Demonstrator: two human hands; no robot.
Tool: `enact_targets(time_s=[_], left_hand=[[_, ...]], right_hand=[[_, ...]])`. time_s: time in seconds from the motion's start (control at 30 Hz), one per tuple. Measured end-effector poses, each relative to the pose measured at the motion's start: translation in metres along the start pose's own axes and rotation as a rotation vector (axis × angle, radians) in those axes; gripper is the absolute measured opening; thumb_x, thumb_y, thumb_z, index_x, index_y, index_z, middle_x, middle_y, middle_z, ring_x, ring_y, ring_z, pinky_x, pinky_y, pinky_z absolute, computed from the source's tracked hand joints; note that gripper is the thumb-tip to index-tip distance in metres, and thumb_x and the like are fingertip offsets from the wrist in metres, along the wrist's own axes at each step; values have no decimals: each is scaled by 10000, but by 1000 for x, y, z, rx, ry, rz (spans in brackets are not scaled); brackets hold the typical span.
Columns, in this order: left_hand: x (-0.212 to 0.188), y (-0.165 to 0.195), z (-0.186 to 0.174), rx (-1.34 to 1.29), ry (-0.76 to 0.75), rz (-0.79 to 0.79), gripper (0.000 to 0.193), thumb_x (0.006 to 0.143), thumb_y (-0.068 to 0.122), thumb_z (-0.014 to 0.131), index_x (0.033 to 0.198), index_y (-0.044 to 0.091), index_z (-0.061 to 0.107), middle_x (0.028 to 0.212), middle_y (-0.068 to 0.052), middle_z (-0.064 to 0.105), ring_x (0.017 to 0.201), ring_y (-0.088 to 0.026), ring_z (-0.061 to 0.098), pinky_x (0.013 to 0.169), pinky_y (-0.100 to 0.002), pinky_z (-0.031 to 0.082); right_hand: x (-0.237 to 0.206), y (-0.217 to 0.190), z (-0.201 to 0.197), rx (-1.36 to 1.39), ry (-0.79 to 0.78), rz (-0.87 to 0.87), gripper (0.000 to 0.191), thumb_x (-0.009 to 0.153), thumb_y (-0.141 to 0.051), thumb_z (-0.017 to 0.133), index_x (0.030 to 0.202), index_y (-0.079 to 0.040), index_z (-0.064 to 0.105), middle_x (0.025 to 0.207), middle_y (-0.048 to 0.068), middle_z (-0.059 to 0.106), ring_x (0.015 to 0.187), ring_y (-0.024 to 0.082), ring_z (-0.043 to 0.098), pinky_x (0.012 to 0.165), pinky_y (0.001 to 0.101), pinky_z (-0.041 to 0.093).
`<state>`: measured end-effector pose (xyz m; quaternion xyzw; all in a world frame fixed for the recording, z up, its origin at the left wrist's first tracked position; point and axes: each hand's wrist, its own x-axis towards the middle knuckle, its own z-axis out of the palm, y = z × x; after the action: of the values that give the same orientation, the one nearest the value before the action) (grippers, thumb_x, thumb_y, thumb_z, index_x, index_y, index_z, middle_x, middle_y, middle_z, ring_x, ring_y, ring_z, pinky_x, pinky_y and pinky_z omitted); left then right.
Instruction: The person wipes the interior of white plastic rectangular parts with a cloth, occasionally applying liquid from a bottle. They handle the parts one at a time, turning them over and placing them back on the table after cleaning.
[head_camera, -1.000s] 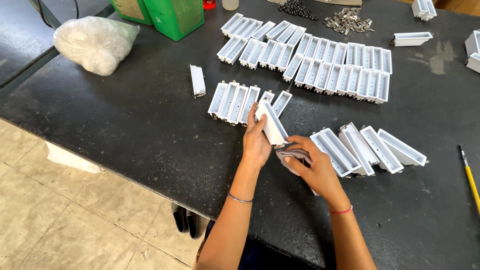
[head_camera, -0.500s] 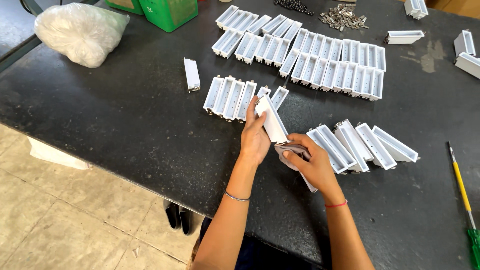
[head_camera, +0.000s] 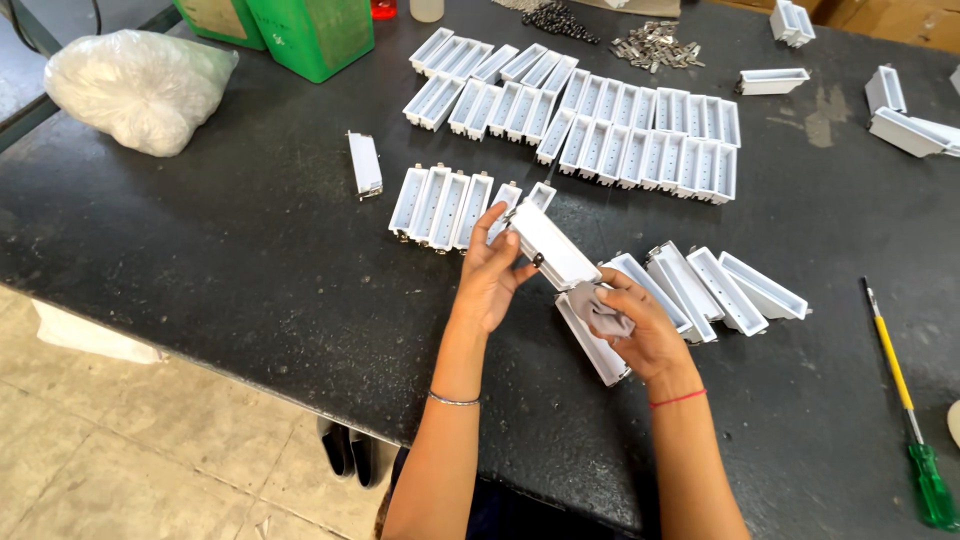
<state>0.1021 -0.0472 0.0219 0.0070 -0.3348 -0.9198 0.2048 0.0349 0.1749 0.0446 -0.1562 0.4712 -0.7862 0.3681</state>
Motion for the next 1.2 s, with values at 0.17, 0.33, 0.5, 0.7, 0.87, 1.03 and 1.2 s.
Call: enact_targets(time_s=[0.17,0.33,0.5,0.7,0.87,1.03,1.2], left_hand=[[3,2,0,-42,-24,69,569,951,139,700,1475,106,481,1242,-13,597,1121,-143,634,937,-381,621],[51,4,18,133,221,334,541,889,82,750,1357,78,478,1210,-74,524,1079,-198,636,906,-407,631],[141,16,58,686,335,712,619,817,52,840,1328,66,491,1223,-139,485,1063,-251,597,931,-377,560],[213,30,124,1004,405,846,668,710,36,893,1254,93,511,1144,-140,493,993,-298,589,876,-412,519],[219,26,165,1040,460,769,648,688,56,898,1203,134,513,1163,-127,499,983,-334,611,876,-439,516],[214,19,182,1042,459,777,638,694,60,905,1191,135,512,1155,-128,507,984,-340,614,878,-445,515],[212,16,190,1040,475,748,646,683,65,907,1189,132,512,1153,-126,509,975,-331,617,874,-437,525]], right_hand=[[1,-3,-6,28,131,-4,436,903,-199,669,1317,-76,605,1030,41,682,848,117,649,694,248,523],[8,-5,-4,-249,377,-208,479,883,-164,717,1337,-53,613,1084,73,677,923,148,653,732,269,522],[8,-2,3,-659,474,-472,447,890,-164,732,1302,-28,624,1119,98,703,1024,162,649,865,301,536],[2,-13,20,-919,524,-492,436,874,-194,722,1281,-70,627,1021,111,769,928,195,725,838,327,552],[-4,-19,32,-937,493,-487,438,868,-191,714,1281,-83,615,1016,119,767,897,229,746,811,342,565],[-4,-21,31,-933,494,-482,419,868,-187,704,1265,-86,617,1003,117,768,863,243,746,785,348,567],[-1,-21,23,-940,503,-524,414,865,-185,718,1255,-82,624,993,127,759,871,248,736,795,354,559]])
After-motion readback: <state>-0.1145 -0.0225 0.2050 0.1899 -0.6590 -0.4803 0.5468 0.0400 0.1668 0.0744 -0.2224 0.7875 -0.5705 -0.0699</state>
